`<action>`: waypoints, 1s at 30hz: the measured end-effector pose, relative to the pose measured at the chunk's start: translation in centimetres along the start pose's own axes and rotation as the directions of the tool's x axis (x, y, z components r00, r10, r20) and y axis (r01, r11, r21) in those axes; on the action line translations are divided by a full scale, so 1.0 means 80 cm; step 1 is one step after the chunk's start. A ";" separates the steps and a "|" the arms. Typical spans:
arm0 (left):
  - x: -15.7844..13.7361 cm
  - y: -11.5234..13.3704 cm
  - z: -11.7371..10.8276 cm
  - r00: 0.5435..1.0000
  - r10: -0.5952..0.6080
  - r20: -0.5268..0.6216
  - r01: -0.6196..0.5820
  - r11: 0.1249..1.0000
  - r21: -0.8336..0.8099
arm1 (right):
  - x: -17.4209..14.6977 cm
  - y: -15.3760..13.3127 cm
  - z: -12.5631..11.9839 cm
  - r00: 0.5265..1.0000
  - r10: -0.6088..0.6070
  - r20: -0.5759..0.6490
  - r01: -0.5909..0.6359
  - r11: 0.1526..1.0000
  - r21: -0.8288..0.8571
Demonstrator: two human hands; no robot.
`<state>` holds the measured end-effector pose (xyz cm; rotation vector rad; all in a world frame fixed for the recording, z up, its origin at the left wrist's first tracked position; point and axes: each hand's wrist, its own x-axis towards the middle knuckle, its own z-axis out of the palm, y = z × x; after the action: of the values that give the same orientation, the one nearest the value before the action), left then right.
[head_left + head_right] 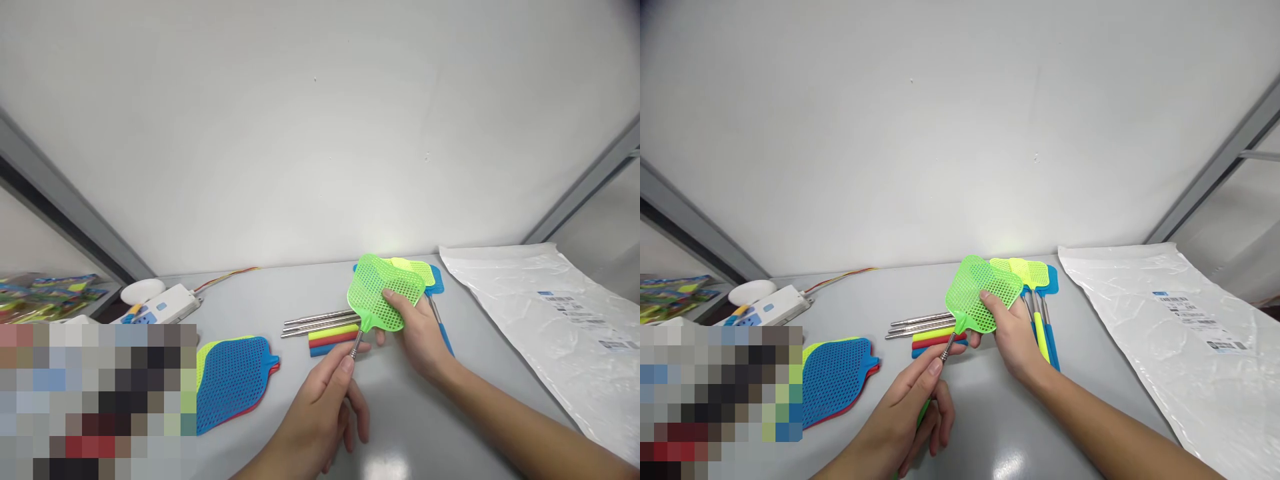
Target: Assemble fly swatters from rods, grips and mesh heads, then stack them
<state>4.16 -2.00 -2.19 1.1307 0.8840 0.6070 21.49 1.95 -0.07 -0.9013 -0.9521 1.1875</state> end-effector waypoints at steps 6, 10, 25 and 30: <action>0.001 -0.002 0.000 1.000 0.010 -0.002 -0.010 1.000 -0.010 | -0.001 0.001 -0.001 0.999 -0.024 0.031 0.025 0.999 -0.032; 0.000 -0.002 0.000 1.000 0.011 0.014 -0.011 1.000 -0.014 | -0.001 0.002 -0.001 0.998 -0.016 0.058 0.016 1.000 -0.015; 0.001 -0.006 -0.008 0.989 0.006 0.149 0.042 0.947 -0.317 | -0.006 0.000 -0.005 0.975 0.156 0.161 -0.115 0.965 -0.238; -0.002 0.004 -0.006 0.984 -0.009 0.176 0.071 0.935 -0.347 | -0.008 0.006 0.003 0.978 0.169 0.121 -0.141 0.968 -0.207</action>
<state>3.70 -1.75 -1.90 0.8232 0.6171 0.5966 21.05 1.40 -0.56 -1.0790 -1.1427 1.3178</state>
